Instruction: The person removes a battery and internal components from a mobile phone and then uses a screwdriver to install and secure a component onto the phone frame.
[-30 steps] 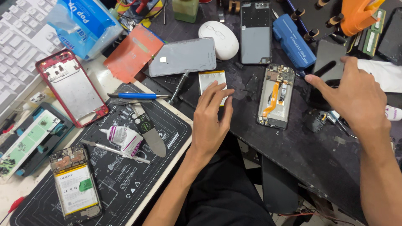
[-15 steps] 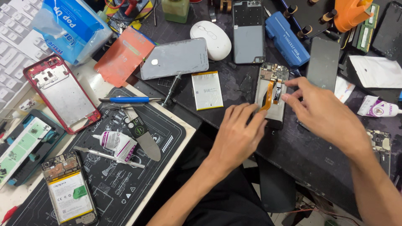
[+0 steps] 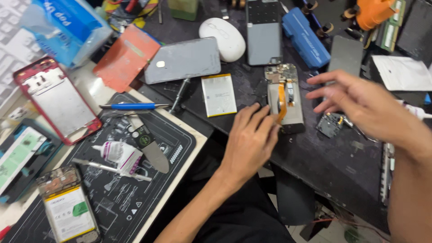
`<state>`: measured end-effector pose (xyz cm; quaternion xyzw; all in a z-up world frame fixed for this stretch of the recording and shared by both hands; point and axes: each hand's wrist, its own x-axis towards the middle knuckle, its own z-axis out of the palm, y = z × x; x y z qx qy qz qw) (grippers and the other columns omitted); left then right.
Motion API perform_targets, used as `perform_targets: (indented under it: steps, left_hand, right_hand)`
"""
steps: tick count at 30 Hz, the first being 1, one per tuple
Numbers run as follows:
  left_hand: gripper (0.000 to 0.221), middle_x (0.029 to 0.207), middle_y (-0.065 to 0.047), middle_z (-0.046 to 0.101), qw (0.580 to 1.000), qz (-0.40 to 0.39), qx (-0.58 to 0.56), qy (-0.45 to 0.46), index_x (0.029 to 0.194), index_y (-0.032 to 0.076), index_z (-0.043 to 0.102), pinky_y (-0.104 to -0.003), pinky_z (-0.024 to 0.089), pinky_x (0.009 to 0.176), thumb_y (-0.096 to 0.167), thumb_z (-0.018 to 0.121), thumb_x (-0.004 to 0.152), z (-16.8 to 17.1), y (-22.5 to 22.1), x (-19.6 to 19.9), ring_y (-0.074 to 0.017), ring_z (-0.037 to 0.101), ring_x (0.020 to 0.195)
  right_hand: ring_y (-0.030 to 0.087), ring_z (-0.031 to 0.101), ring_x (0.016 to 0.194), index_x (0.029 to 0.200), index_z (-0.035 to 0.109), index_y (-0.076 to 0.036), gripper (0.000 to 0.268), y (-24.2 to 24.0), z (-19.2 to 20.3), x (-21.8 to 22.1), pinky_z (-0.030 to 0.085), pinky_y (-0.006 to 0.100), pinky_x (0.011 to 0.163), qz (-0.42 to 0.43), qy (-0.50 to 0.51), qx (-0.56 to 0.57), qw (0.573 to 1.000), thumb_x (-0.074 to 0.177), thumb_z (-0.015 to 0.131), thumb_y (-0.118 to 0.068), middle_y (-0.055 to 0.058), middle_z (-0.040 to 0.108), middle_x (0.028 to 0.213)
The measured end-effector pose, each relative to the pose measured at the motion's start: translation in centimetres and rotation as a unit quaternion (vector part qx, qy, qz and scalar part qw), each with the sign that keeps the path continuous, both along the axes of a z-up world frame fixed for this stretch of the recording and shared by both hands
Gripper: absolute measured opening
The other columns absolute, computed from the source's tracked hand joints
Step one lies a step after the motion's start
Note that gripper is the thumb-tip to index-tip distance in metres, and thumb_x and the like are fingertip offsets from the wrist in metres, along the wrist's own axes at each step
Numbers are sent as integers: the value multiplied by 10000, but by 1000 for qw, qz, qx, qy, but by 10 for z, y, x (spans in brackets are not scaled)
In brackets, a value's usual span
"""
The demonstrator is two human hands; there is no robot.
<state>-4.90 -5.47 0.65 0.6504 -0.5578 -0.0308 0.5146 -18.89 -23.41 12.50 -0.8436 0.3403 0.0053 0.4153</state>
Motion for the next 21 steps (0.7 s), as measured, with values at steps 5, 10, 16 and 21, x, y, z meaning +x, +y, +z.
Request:
perform_targets:
  steps: [5, 10, 16, 21]
  left_hand:
    - [214, 1193, -168, 674, 1000, -9, 8, -11, 1106, 2, 673, -490, 476, 1050, 80, 725, 914, 4, -4, 4, -383, 595, 1209]
    - [237, 1196, -168, 670, 999, -24, 31, -33, 1120, -7, 667, -487, 465, 1038, 97, 722, 914, 4, -5, 7, -377, 596, 1202]
    - [280, 1257, -206, 653, 996, -49, 27, -66, 1132, -3, 635, -491, 450, 1096, 151, 711, 910, 3, 5, 16, -393, 585, 1257]
    - [295, 1222, -213, 656, 996, -57, 49, -51, 1160, 14, 648, -497, 442, 1124, 184, 698, 924, 6, 33, 21, -400, 598, 1227]
  right_hand:
    - [206, 758, 944, 1234, 661, -118, 308, -7, 10, -16, 599, 373, 806, -12, 170, -175, 970, 968, 606, -263, 72, 770, 1081]
    - [261, 755, 962, 1208, 689, -155, 348, 4, -2, -17, 593, 410, 875, 35, 339, -210, 916, 893, 762, -284, 71, 767, 1108]
    - [250, 769, 921, 1294, 626, -146, 441, 26, -7, 0, 607, 403, 822, 64, 273, -202, 939, 890, 723, -294, 89, 749, 1100]
    - [247, 768, 846, 1338, 633, -184, 513, 54, -9, 29, 608, 392, 743, 126, 159, -210, 956, 861, 719, -354, 88, 719, 1096]
